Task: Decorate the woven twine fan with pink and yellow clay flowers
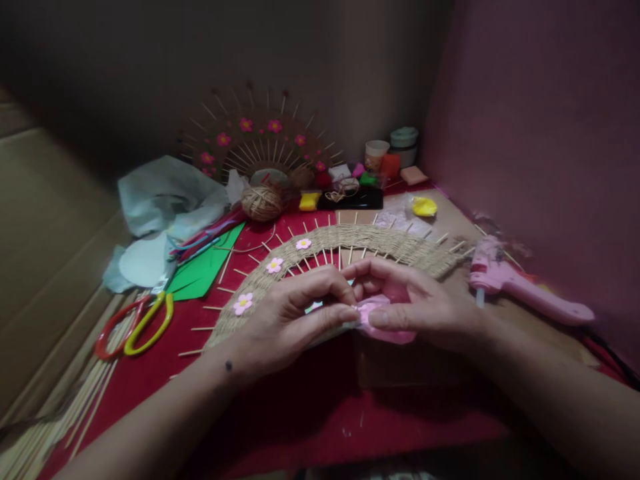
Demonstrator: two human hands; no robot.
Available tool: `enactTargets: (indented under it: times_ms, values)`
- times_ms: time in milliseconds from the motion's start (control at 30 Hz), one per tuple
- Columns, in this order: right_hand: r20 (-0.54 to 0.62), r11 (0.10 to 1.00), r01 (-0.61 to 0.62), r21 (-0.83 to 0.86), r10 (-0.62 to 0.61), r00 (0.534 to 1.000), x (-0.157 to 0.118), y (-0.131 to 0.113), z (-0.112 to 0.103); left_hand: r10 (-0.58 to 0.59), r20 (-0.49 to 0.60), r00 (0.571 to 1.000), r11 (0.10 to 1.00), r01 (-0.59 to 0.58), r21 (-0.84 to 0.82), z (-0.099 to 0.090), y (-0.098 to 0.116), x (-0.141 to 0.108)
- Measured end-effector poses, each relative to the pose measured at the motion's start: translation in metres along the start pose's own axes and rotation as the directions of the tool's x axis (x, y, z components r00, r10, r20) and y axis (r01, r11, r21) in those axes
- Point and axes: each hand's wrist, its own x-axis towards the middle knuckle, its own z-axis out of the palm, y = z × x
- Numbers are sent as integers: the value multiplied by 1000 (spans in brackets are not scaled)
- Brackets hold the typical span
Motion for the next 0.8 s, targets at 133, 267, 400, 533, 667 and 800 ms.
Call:
enactTargets:
  times_ms: [133, 267, 400, 533, 667, 800]
  values:
    - [-30, 999, 45, 23, -44, 999, -2, 0, -2, 4, -10, 1000, 997, -4, 83, -1, -2, -1]
    - [-52, 997, 65, -41, -67, 996, -1, 1, -1, 88, -23, 996, 962, -79, 260, 0, -4, -4]
    - [-50, 996, 17, -83, -22, 998, -2, -2, 2, 266, 0, 964, 864, -239, 443, 3, -5, -7]
    - [-22, 994, 0, -110, -3, 1000, -3, -2, 3, 373, 64, 926, 705, -327, 629, 8, -1, -7]
    - [0, 984, -25, -174, 26, 1000, -1, 1, 4, 386, 231, 893, 497, -413, 763, 8, 4, -5]
    - [-9, 969, -75, -237, 74, 997, -1, 1, 5, 423, 361, 831, 374, -523, 766, 10, 4, -3]
